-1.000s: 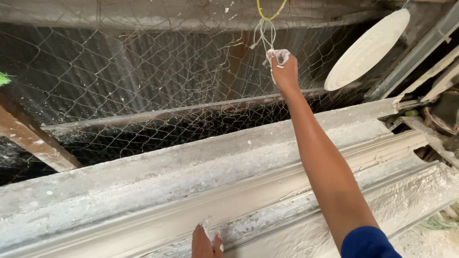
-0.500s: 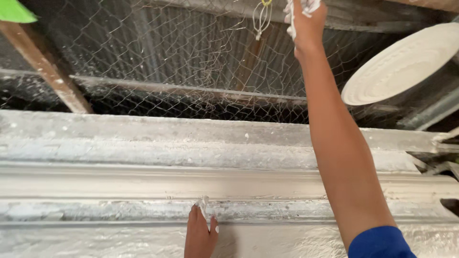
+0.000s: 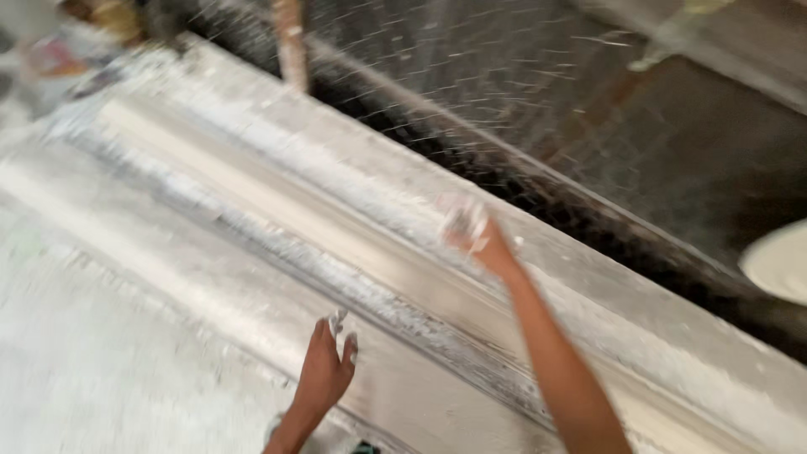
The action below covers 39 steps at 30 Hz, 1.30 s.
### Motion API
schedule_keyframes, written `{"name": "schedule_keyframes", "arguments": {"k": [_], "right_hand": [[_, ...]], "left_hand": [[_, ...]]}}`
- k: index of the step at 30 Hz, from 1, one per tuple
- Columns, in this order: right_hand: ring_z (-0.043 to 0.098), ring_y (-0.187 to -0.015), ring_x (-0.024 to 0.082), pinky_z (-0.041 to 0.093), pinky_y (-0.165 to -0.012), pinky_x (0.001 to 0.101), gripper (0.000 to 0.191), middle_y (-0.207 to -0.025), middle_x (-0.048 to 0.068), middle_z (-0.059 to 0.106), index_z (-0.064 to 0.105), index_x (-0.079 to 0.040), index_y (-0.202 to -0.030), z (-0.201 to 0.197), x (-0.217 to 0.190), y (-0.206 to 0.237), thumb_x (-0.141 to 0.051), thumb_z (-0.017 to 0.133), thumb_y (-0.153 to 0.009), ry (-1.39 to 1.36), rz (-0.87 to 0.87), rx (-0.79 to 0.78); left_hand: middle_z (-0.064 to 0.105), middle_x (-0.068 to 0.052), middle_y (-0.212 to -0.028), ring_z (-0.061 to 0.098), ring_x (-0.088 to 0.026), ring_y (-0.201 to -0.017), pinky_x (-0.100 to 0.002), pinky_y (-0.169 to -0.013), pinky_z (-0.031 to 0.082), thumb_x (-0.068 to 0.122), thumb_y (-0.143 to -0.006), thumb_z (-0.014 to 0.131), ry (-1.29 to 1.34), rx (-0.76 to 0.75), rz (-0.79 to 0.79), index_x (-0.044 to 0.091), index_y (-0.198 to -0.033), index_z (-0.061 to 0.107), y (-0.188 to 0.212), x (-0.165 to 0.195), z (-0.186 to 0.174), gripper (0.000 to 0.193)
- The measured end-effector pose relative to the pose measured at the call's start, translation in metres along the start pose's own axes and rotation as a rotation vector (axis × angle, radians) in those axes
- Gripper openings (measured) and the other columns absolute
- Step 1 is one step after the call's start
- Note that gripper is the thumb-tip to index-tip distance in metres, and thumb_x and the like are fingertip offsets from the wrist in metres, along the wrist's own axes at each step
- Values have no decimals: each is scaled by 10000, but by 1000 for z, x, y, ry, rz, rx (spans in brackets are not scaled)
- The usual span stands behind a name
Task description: The person spreads wet gypsum slurry along long decorative molding strips and presses handfuls of white fiberglass strands into the wet coating. They then smooth the coated surface by hand, scoop more slurry from a bucket, and continue smoothing the strips.
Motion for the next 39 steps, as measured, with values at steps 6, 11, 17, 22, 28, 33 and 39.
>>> {"name": "schedule_keyframes", "arguments": {"k": [6, 11, 17, 22, 28, 33, 39], "right_hand": [[645, -938, 160, 545, -883, 319, 843, -1032, 64, 696, 424, -66, -1554, 272, 7, 91, -148, 834, -822, -228, 115, -418], [679, -948, 178, 538, -865, 331, 494, -1036, 72, 722, 579, -38, -1240, 365, -18, 72, -106, 824, -816, -87, 97, -468], [682, -942, 272, 537, -842, 367, 224, -1005, 129, 707, 653, -39, -1063, 493, -43, 31, -41, 752, -862, -49, 23, -489], [679, -998, 296, 561, -824, 379, 171, -1172, 136, 628, 665, -31, -1108, 624, -63, -34, -38, 629, -941, 35, 42, -413], [363, -1347, 443, 395, -1061, 595, 606, -1469, 234, 351, 496, -23, -1414, 727, -119, -118, -174, 752, -886, 549, 4, -677], [130, -1526, 471, 261, -1196, 618, 787, -1661, 238, 126, 468, -48, -1459, 776, -131, -227, -450, 789, -864, 875, 97, -816], [93, -1526, 475, 244, -1188, 617, 1123, -1680, 178, 97, 291, -75, -1575, 833, -139, -380, -650, 800, -756, 825, 133, -687]], "left_hand": [[709, -187, -1111, 693, -296, -966, -386, -814, 565, 152, -963, 605, 308, 51, -39, 5, -1255, 594, -2, -51, -57, 327], [724, -131, -817, 675, -227, -720, -376, -717, 546, 166, -956, 634, 219, 239, -240, -14, -1070, 702, 0, -130, -118, 224], [657, -119, -694, 550, -156, -618, -350, -610, 502, 190, -1030, 613, 474, 324, -383, -53, -931, 676, -11, -250, -224, 270], [686, -75, -758, 575, -120, -669, -329, -620, 507, 134, -1004, 602, 568, 394, -271, -39, -947, 664, -39, -308, -346, 192], [724, -135, -790, 653, -188, -688, -366, -630, 524, 118, -959, 637, 358, 254, -184, -23, -977, 684, -125, -306, -469, 150], [733, -217, -867, 732, -329, -801, -417, -710, 539, 162, -932, 681, 118, 168, -103, -11, -990, 706, -225, -309, -533, 184], [748, -211, -933, 736, -376, -883, -453, -797, 581, 171, -888, 677, -37, 176, -145, 42, -978, 723, -363, -342, -610, 163]]}}
Point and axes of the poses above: each hand's wrist, its own y-axis away from the middle knuckle, its own z-axis out of the palm, x = y × z, the point moved 8 cm from there along -y, towards the middle knuckle
